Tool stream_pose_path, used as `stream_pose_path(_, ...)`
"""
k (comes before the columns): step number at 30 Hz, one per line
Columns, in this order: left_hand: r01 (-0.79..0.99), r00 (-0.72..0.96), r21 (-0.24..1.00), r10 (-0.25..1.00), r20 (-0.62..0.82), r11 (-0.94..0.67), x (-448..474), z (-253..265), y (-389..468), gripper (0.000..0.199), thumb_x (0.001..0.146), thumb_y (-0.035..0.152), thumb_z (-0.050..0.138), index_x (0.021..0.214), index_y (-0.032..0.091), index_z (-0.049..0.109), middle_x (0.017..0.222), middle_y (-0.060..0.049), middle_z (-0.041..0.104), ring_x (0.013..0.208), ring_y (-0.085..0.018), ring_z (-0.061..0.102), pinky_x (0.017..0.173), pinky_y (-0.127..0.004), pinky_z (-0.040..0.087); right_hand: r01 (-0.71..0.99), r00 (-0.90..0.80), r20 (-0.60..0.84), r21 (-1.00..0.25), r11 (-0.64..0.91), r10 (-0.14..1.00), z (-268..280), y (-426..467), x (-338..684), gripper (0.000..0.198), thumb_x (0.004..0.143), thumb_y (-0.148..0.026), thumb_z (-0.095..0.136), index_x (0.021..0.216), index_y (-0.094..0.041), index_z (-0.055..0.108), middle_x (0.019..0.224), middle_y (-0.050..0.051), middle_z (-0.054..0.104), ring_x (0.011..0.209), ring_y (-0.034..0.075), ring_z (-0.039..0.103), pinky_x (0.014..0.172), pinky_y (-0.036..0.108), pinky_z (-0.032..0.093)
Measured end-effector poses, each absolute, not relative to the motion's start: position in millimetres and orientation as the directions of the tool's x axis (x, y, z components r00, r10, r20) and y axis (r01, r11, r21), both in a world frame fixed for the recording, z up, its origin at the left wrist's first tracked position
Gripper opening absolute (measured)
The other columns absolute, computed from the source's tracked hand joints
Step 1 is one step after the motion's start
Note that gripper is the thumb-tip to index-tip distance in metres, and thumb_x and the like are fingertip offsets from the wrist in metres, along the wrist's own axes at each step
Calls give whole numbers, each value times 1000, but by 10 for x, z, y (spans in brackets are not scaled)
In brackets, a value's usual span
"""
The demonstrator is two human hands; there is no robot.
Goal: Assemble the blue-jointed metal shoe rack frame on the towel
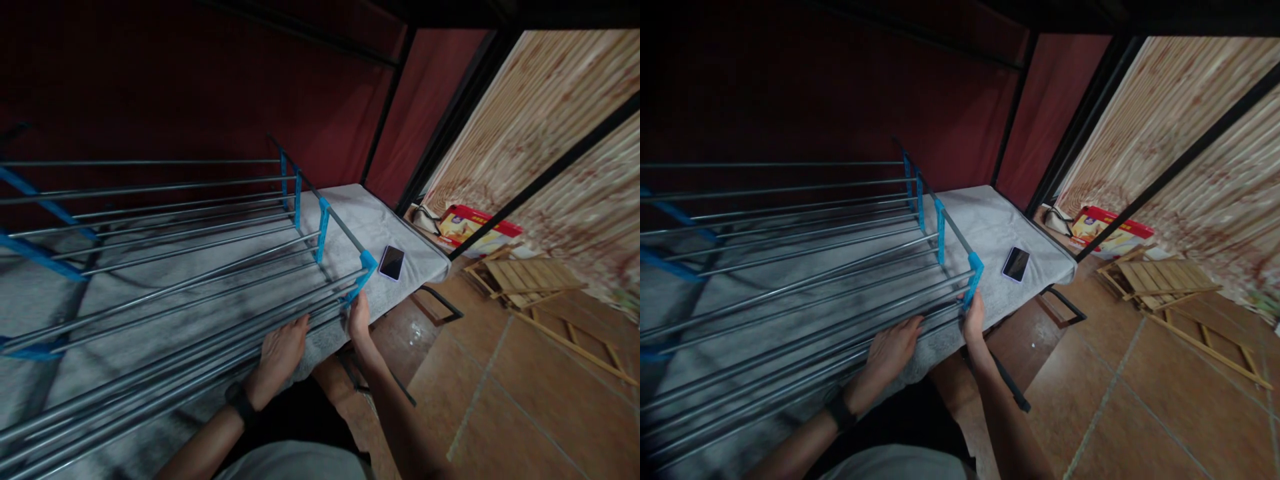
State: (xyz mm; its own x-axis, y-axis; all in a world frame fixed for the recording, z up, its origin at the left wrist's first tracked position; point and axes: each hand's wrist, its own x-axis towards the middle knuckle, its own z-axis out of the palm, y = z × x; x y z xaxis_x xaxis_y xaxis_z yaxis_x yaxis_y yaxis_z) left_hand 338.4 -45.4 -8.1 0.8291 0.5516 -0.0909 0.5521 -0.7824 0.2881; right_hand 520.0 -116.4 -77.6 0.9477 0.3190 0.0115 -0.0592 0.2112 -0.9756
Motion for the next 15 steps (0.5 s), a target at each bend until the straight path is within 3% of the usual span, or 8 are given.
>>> stream_pose_path(5,569,815,287,575,-72,-770,3399,-24,-442,35,101,24,36,129,22,56,110,-12,71,100,-24,68,91,-35,50,-46,960,0,-986,159,280,-665,-1136,5136,38,94,-44,42,72,-20,60,66,0,62,68,16,55,74,29,45)
stream_pose_path(10,572,811,265,583,-44,-776,3405,15,-456,36,101,24,38,132,23,55,102,-12,72,99,-26,68,92,-37,50,-44,963,-6,-990,134,270,-661,-1116,5116,40,94,-48,43,73,-19,60,67,1,61,75,17,57,75,28,46)
stream_pose_path(15,574,813,259,578,-68,-777,3409,28,-462,36,101,24,35,131,23,55,106,-11,72,96,-25,69,88,-37,52,-40,950,1,-992,122,314,-729,-1139,5136,41,95,-51,43,76,-19,62,72,2,63,84,18,58,81,28,47)
